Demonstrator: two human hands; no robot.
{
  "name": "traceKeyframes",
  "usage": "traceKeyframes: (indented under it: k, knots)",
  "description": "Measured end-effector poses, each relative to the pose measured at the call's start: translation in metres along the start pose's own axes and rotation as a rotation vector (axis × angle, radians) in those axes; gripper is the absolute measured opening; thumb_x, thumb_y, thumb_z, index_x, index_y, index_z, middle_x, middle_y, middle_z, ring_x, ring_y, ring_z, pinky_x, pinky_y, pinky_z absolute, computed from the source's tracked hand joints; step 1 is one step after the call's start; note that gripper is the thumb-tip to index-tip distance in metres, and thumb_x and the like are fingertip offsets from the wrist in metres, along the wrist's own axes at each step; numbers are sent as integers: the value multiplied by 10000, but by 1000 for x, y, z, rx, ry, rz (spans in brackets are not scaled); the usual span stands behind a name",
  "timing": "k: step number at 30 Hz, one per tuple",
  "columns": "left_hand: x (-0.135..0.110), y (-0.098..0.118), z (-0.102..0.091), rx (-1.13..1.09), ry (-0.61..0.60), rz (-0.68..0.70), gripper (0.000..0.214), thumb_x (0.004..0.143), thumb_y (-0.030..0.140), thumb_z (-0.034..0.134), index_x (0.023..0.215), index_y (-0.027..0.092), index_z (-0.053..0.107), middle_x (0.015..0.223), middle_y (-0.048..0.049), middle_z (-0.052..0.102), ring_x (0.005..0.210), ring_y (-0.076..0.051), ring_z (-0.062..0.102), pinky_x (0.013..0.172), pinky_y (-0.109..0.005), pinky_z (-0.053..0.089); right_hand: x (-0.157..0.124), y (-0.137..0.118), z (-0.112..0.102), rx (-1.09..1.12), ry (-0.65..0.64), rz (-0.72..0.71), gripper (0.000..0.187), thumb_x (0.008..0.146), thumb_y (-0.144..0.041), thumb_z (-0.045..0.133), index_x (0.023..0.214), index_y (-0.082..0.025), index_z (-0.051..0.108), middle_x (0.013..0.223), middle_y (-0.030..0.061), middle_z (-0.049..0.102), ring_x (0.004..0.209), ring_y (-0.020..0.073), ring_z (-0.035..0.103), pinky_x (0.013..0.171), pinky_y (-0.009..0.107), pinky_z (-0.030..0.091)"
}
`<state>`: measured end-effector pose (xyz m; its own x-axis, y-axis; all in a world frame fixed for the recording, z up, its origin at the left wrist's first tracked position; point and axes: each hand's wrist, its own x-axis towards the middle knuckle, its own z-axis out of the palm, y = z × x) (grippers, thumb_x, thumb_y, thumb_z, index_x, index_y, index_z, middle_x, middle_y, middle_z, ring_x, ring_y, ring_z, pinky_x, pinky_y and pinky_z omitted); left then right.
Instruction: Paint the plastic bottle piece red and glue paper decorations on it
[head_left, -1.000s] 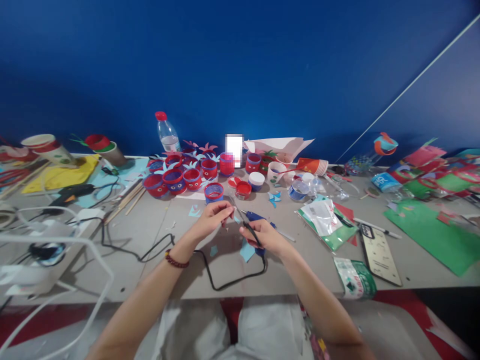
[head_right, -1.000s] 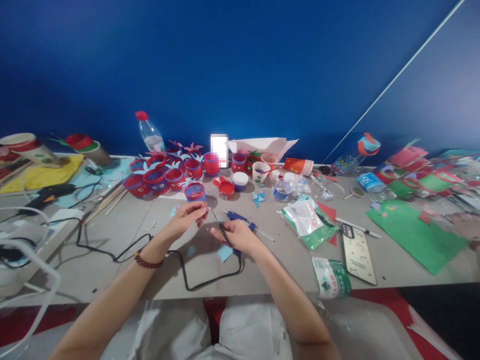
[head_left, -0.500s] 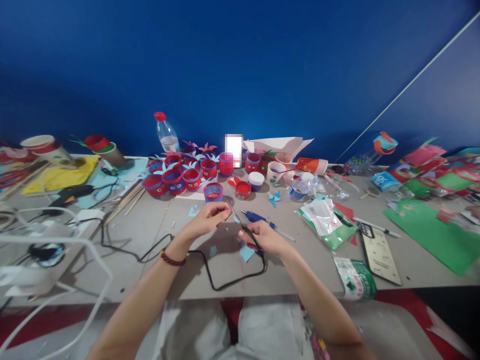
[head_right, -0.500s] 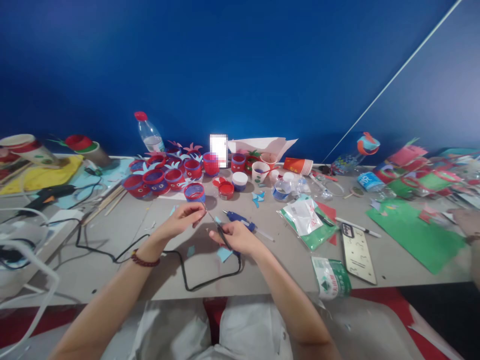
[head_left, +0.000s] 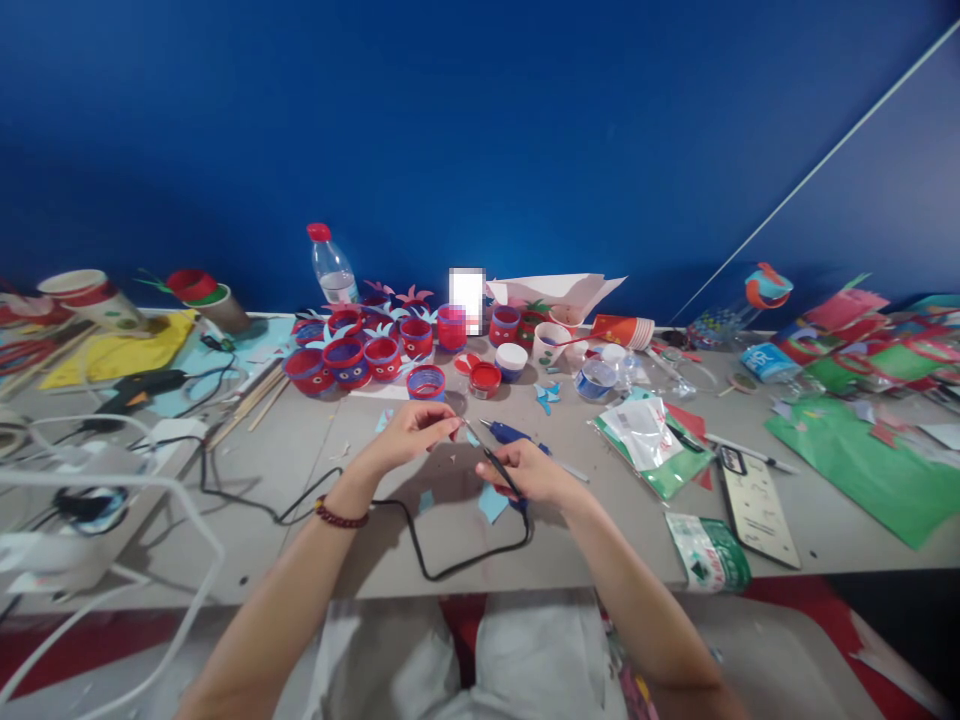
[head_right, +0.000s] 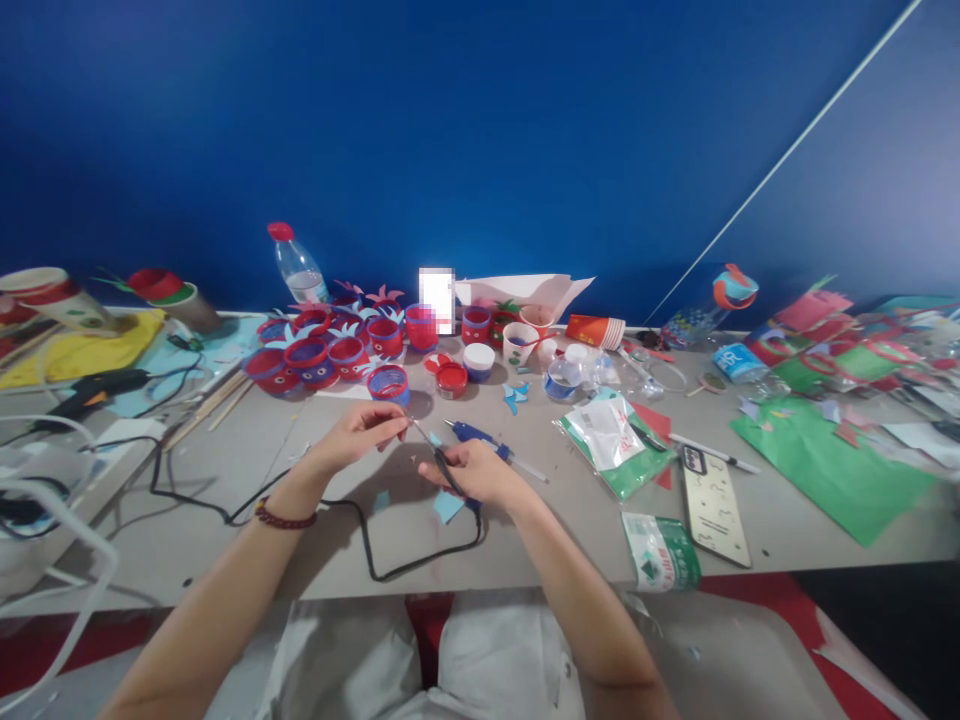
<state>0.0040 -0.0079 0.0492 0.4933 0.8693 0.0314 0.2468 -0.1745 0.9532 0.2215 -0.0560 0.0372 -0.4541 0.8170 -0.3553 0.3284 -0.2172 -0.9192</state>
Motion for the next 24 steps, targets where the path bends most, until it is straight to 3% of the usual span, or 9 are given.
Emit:
traceKeyframes:
  k: [4,9,15,20,24]
  knots:
    - [-1,0,-2,10,0,-3,381,825,484,596,631,158,633,530,24,472,487,-81,408,474,-214,312,0,-1,0,-40,9,20,498,715,-580,727,515,-180,508,423,-51,475,400,66,385,445,226,290]
    - [-1,5,-1,-67,46,11,319,805,436,619,652,161,673,594,-6,572,517,-87,445,502,-225,360,-1,-1,0,-48,48,31,467,729,-583,703,560,-165,582,457,-19,559,403,66,375,437,229,275]
    - [-5,21,4,-35,107,27,276,773,425,643,696,166,700,582,-5,575,521,-91,446,494,-225,366,-6,-12,-7,-22,241,-20,437,712,-606,662,657,-174,635,544,18,618,477,110,441,472,240,309]
    - [-10,25,4,82,132,26,234,747,393,675,747,162,711,644,-16,632,567,-102,492,516,-221,389,-33,-30,-20,-409,570,-78,400,731,-556,626,568,-204,526,524,6,536,530,133,417,515,254,304]
    - [-14,15,-1,158,139,-16,223,765,394,666,776,178,719,692,-25,677,603,-121,542,555,-231,422,-52,-24,-40,-642,574,-15,376,774,-490,590,543,-212,486,503,2,526,497,125,354,513,266,293]
